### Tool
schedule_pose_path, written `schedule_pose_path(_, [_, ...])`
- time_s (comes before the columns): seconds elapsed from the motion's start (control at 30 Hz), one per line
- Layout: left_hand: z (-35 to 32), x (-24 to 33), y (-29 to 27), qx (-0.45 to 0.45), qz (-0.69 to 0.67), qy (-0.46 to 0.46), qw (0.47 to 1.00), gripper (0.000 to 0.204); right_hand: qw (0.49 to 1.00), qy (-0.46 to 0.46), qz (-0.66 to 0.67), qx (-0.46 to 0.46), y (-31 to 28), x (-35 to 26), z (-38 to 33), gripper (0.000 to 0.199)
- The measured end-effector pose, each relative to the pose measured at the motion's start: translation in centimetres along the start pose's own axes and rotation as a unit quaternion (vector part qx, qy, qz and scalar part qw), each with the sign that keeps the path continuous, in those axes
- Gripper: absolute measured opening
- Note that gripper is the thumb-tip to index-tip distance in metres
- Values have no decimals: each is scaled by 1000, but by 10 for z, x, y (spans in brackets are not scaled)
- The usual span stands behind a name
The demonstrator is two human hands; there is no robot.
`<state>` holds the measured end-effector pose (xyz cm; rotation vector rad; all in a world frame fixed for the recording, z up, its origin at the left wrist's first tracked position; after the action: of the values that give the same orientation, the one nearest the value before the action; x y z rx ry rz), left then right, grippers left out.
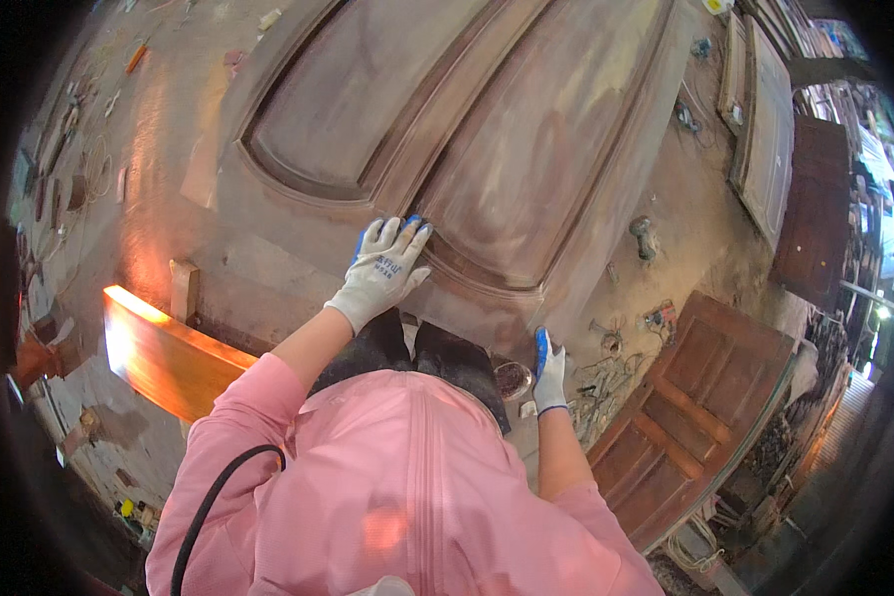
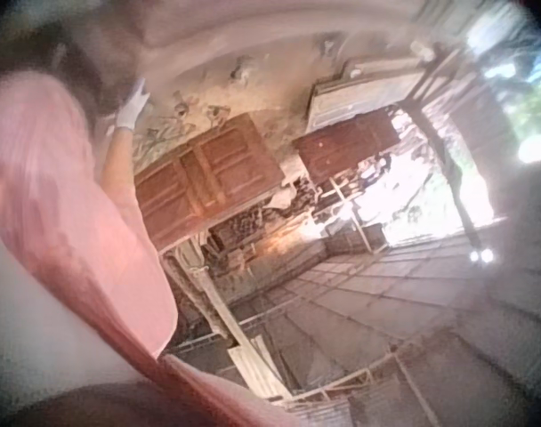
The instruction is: The person sands a large wooden door using a power sander, then flips the door and uses a hammer and pliers to remove a metal piece from the surface. The task occurs in a cluttered woodworking shop with other workers visible in the background.
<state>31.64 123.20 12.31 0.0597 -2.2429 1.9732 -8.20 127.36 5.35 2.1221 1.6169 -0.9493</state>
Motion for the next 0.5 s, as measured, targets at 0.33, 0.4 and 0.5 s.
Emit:
schedule_pose_path(0.33, [-60, -67, 6, -16, -14, -10, 1000, 68, 964, -193, -166, 75, -9, -15, -3, 82])
schedule_pose_path(0.4, [-70, -101, 6, -50, 33, -58, 997, 69, 939, -239, -209, 136, -14, -13, -4, 88])
schedule_pose_path(0.5, [-84, -174, 15, -70, 122, -187, 972, 68, 945, -226, -162, 173, -15, -6, -10, 92])
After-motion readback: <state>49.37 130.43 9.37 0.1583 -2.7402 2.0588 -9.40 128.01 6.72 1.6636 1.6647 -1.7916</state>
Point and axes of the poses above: each hand's wrist, its own z-axis towards the middle knuckle, its own y-axis out of the palm, x = y × z, the point moved 9 cm from there along z, towards the middle knuckle, and after that the axes turned 15 degrees about z, right-handed, at the moved point
